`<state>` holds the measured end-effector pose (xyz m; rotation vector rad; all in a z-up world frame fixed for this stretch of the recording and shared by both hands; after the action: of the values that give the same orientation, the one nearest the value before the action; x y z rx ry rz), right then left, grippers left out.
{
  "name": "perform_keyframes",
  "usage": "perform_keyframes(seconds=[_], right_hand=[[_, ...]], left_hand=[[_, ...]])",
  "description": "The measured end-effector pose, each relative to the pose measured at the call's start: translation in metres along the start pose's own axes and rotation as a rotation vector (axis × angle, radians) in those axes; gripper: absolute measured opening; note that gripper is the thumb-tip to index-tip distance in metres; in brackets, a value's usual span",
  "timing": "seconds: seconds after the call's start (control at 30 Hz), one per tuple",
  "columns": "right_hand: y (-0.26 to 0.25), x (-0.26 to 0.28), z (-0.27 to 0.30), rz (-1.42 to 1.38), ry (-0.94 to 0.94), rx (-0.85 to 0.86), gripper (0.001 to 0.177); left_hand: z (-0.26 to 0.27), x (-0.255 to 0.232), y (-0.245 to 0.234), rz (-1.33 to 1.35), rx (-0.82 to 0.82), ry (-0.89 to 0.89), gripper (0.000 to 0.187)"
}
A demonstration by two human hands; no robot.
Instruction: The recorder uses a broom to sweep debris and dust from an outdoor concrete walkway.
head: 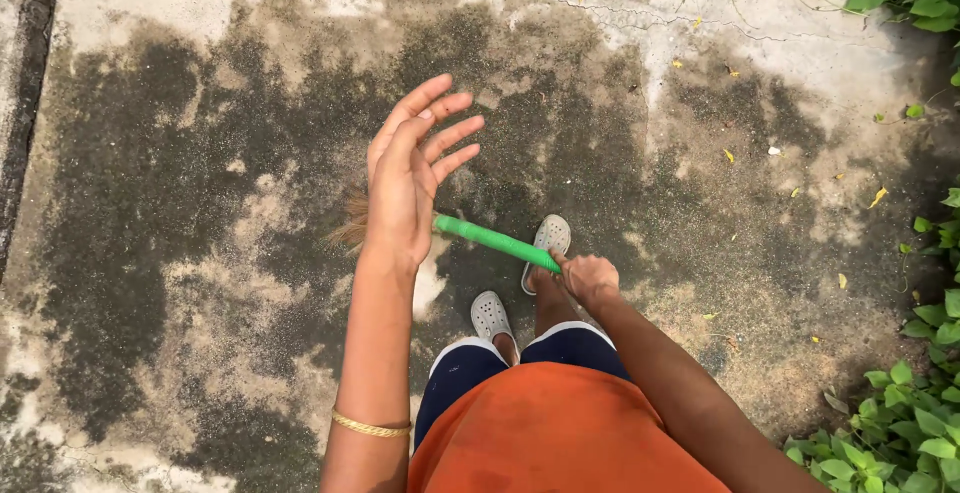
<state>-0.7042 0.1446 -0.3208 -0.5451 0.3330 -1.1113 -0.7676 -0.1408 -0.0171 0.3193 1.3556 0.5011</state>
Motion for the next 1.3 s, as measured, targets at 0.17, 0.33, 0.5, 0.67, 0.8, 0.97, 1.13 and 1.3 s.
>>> perform_keyframes(seconds=[0.17,0.33,0.5,0.67,0.8,0.97,1.13,1.3], right_hand=[[0.101,-0.151,-0.029,-0.452,0.433,0.065,0.065],[0.159,-0.263,-0.004,-1.233,0.859,0.124,0.065],[0.149,-0.296,-0.006,-1.825,1.176,-0.147,0.052],[0.105,-0.249,0.012,-1.438,0.923,-0.514,0.057],[0.015,-0.215,0.027,-1.279,0.710,-0.060,0.073],[-0.127,-0.169,-0.033,-0.249,0.117,0.068,0.063],[-0.130,-0.169,-0.135,-0.141,0.058,0.023,0.061],[-0.031,-0.269,-0.139,-0.659,0.547,0.131,0.060]], left_hand=[[-0.034,-0.005,-0.005,-0.035,-0.162,0.017,0.046],[-0.085,-0.007,0.036,-0.021,-0.166,0.031,0.045],[-0.135,0.002,0.076,-0.055,-0.109,0.030,0.045],[-0.171,0.016,0.099,-0.085,-0.122,-0.019,0.046],[-0.190,0.024,0.109,-0.046,-0.080,-0.009,0.046],[-0.210,0.017,0.111,-0.032,-0.072,-0.016,0.045],[-0.241,0.001,0.092,-0.036,-0.081,0.001,0.045],[-0.286,-0.026,0.074,-0.056,-0.093,0.011,0.044]])
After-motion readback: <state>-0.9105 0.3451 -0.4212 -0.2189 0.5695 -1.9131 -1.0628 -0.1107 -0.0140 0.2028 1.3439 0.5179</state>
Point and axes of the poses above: each hand's wrist, its own z-axis away from the middle knuckle, its own y-axis out of the palm, x = y × z, the point moved 1 cm from there along -z, towards the middle knuckle, and after that the axes turned 4 degrees about x, right-handed, at the moved point
